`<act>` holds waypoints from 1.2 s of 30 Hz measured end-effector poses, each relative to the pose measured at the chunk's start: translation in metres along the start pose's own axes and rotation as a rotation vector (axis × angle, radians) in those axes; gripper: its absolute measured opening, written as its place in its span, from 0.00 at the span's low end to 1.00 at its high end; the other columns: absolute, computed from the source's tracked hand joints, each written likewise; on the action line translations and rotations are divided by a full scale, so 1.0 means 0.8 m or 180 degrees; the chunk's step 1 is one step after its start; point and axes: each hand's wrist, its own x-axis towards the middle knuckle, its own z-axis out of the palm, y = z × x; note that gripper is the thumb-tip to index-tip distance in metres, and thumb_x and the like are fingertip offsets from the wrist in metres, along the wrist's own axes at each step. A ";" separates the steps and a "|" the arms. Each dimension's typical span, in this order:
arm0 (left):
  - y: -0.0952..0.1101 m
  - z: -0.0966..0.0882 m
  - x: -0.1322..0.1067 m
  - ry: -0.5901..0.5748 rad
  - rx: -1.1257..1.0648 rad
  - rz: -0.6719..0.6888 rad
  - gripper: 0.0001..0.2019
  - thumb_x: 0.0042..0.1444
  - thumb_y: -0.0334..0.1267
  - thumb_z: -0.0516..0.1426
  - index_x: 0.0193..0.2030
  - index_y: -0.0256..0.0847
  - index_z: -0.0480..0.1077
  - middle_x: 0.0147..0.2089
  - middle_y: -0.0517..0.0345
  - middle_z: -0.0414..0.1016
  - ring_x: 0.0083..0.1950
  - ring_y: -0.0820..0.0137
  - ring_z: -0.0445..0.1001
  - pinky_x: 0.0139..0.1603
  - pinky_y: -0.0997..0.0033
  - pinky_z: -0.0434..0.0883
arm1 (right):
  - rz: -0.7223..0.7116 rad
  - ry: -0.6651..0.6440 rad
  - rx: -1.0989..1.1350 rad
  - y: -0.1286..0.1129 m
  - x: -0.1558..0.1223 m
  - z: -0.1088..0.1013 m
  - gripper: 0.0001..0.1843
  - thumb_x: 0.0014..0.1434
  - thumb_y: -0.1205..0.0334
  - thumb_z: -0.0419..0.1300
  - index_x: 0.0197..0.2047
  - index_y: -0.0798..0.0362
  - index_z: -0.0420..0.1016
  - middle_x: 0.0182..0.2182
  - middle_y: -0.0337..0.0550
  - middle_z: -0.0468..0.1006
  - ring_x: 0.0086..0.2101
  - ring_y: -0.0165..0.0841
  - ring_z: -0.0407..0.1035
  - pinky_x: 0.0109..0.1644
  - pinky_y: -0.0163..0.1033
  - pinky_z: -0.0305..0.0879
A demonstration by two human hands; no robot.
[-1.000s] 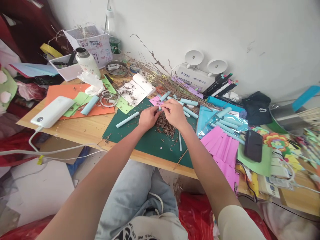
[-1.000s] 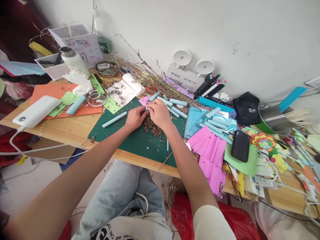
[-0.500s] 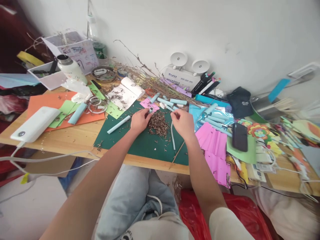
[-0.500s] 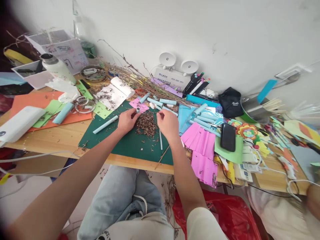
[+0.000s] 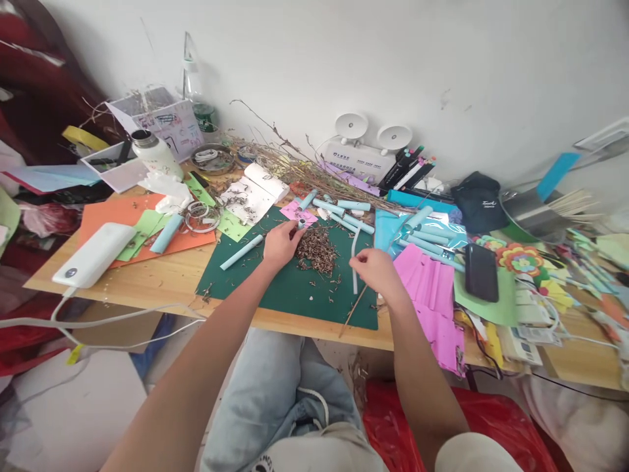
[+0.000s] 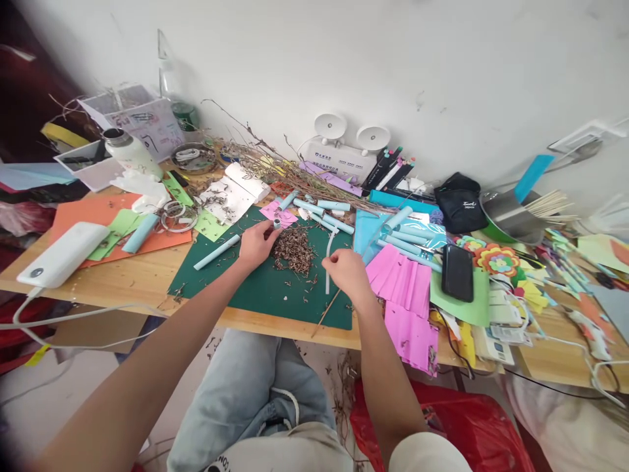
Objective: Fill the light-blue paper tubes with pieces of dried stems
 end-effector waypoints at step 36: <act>0.006 -0.004 -0.003 0.0046 0.0039 0.0136 0.12 0.65 0.44 0.54 0.32 0.42 0.67 0.32 0.57 0.73 0.33 0.68 0.69 0.35 0.70 0.59 | -0.1762 0.1215 0.1515 -0.121 0.075 0.032 0.05 0.61 0.59 0.57 0.36 0.50 0.73 0.30 0.39 0.79 0.31 0.34 0.74 0.40 0.38 0.69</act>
